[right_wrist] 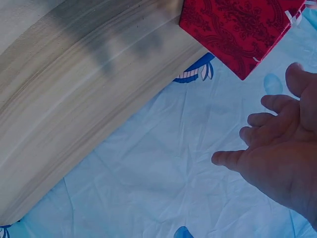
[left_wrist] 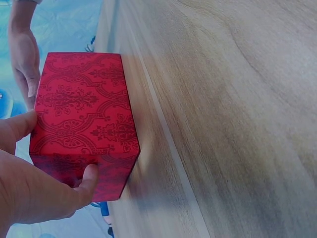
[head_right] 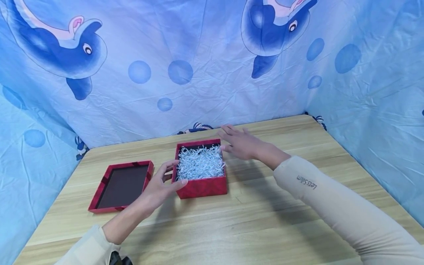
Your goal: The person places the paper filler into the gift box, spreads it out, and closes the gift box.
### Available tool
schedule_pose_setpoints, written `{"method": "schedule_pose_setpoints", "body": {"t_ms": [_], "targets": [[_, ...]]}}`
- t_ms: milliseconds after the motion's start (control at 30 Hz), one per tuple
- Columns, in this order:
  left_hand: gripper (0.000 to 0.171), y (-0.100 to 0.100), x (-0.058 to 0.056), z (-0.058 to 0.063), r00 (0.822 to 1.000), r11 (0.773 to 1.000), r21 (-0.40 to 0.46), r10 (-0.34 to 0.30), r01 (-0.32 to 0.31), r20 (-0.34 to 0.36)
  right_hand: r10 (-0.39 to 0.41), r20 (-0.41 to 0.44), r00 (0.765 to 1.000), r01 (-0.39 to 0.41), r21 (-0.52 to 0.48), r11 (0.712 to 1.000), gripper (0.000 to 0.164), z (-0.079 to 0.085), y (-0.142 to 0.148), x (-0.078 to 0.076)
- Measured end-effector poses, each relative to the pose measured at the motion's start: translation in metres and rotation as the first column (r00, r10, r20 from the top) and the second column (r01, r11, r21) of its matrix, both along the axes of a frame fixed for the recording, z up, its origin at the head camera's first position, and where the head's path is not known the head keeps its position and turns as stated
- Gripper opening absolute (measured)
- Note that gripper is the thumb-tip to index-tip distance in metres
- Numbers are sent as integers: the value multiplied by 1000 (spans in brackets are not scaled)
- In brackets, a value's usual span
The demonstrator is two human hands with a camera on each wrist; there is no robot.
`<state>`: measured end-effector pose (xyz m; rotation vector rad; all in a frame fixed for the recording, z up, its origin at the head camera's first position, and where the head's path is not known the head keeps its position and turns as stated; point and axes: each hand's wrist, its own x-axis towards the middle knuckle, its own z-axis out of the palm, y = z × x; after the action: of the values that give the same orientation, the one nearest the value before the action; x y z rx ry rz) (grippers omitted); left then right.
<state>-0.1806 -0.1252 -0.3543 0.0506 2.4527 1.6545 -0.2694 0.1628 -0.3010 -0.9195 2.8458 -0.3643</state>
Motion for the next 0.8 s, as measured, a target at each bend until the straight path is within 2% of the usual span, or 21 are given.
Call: {"method": "schedule_pose_setpoints", "body": {"t_ms": [167,300,567,800], "targets": [[74,0,-1,0,1000,1000,-2,0,0,4,-8,-33,999,8,-4,1000,61,0,3,2],[75,0,-1,0,1000,1000,-5,2,-2,7,-9,-22,1000,9,-8,1000,60,-3,4,5],[76,-1,0,0,1000,1000,-6,5,-5,14,-16,110,994,27,-92,995,60,-13,3,14],[77,0,0,1,1000,1000,-2,2,-2,13,9,153,988,9,-119,993,68,-21,-1,23]]}}
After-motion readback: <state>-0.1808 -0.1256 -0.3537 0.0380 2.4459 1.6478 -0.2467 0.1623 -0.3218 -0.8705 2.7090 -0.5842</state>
